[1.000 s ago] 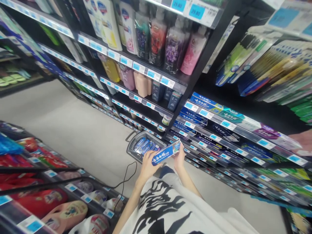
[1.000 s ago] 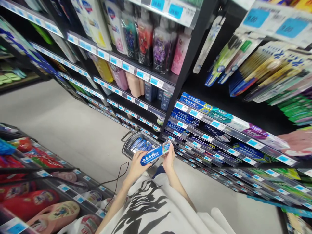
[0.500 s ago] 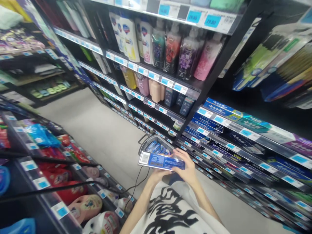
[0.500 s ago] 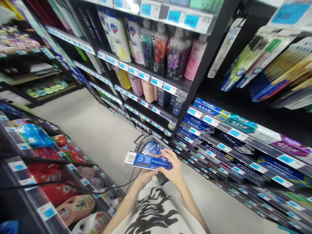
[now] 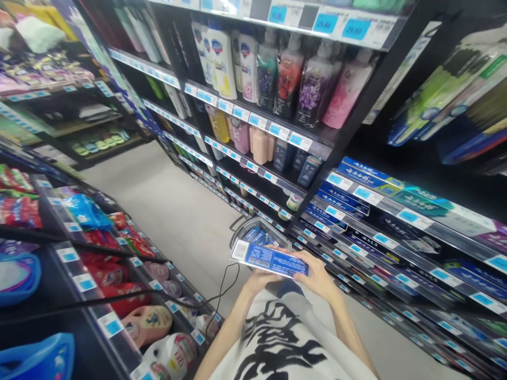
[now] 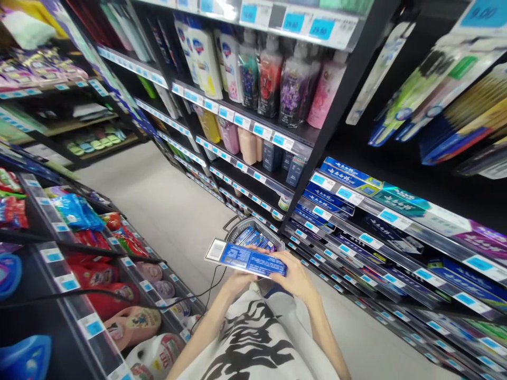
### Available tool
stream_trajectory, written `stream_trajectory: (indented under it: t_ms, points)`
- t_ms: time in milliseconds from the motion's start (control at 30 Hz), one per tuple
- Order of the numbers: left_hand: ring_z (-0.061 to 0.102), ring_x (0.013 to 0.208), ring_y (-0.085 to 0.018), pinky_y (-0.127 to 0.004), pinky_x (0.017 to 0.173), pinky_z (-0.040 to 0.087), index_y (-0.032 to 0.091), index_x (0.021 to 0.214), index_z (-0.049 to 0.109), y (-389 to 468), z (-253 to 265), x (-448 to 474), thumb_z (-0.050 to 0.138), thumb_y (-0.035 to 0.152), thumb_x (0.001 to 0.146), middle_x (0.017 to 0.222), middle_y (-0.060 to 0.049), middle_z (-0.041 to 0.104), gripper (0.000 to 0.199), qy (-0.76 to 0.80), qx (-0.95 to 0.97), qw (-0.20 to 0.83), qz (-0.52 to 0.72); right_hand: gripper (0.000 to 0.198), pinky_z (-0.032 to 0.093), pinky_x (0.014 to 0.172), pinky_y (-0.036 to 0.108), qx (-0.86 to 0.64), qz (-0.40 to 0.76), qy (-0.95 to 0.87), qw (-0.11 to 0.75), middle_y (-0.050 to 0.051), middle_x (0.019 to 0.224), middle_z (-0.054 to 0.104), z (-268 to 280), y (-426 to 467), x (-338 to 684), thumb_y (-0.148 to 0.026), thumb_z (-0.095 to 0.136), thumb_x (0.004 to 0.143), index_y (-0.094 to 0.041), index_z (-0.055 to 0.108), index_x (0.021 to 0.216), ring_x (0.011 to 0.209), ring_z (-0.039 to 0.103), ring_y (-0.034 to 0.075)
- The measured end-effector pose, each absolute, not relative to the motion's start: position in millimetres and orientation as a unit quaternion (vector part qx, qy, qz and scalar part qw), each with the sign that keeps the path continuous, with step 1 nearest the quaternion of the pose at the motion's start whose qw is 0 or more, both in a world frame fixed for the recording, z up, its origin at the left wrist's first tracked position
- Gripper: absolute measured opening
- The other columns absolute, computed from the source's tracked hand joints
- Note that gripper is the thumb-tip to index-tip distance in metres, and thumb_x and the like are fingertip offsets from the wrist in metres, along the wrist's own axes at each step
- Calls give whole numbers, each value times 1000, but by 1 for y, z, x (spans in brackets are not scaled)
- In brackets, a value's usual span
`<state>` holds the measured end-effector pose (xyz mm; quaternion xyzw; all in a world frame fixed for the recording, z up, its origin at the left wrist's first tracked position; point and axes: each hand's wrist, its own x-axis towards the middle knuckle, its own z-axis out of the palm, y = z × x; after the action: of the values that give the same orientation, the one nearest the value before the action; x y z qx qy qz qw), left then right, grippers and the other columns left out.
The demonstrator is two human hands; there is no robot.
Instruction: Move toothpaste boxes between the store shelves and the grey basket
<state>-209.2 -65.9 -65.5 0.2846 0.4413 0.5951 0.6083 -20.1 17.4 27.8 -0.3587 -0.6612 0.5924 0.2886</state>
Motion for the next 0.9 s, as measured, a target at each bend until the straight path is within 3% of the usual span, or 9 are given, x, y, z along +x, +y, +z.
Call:
stream_trajectory:
  t_ms: [67,133,233,367,500,700,900]
  points:
    - [65,118,-35,-53,105,51,20,127,64,-66,-65,-209,91,55,57,119,-12,73,83,389,248,641,613,36,48,103,46,-371,624,-626,285,8,107,75,26,19,-17,-47,84,72,-25,79,100,103,66,29]
    - [70,109,-34,-49,99,55,16,121,67,-68,-61,-209,85,64,62,111,-13,75,78,361,197,671,617,39,48,103,46,-384,631,-600,308,8,110,75,21,19,-17,-55,77,78,-25,77,103,108,66,30]
    - [74,97,-34,-44,83,61,10,117,69,-72,-49,-210,66,77,76,101,-18,77,78,342,135,749,551,57,53,93,43,-397,665,-519,363,8,109,76,10,14,-30,-66,74,76,-24,71,115,104,68,28]
    - [76,89,-33,-40,72,62,13,131,63,-76,-32,-208,60,68,87,98,-17,78,71,335,139,817,449,62,56,73,36,-415,727,-370,404,5,91,75,-1,4,-52,-64,82,66,-23,69,111,78,69,22]
    - [74,101,-36,-48,80,62,16,138,58,-76,-31,-210,57,73,86,108,-18,76,77,282,108,849,433,54,56,74,33,-471,714,-273,440,2,86,74,-3,7,-53,-42,93,55,-19,68,97,74,68,19]
    - [64,123,-35,-55,105,51,14,139,57,-70,-31,-223,39,75,92,131,-18,68,79,281,50,759,585,42,55,72,28,-481,660,-173,550,-1,92,75,-4,14,-51,-39,85,66,-22,67,98,80,68,16]
    - [75,99,-30,-49,99,55,14,146,48,-58,-30,-221,46,61,97,111,-16,76,68,399,76,687,603,37,52,62,23,-499,618,-127,594,-4,88,73,-11,15,-52,-39,84,69,-22,68,97,74,66,13]
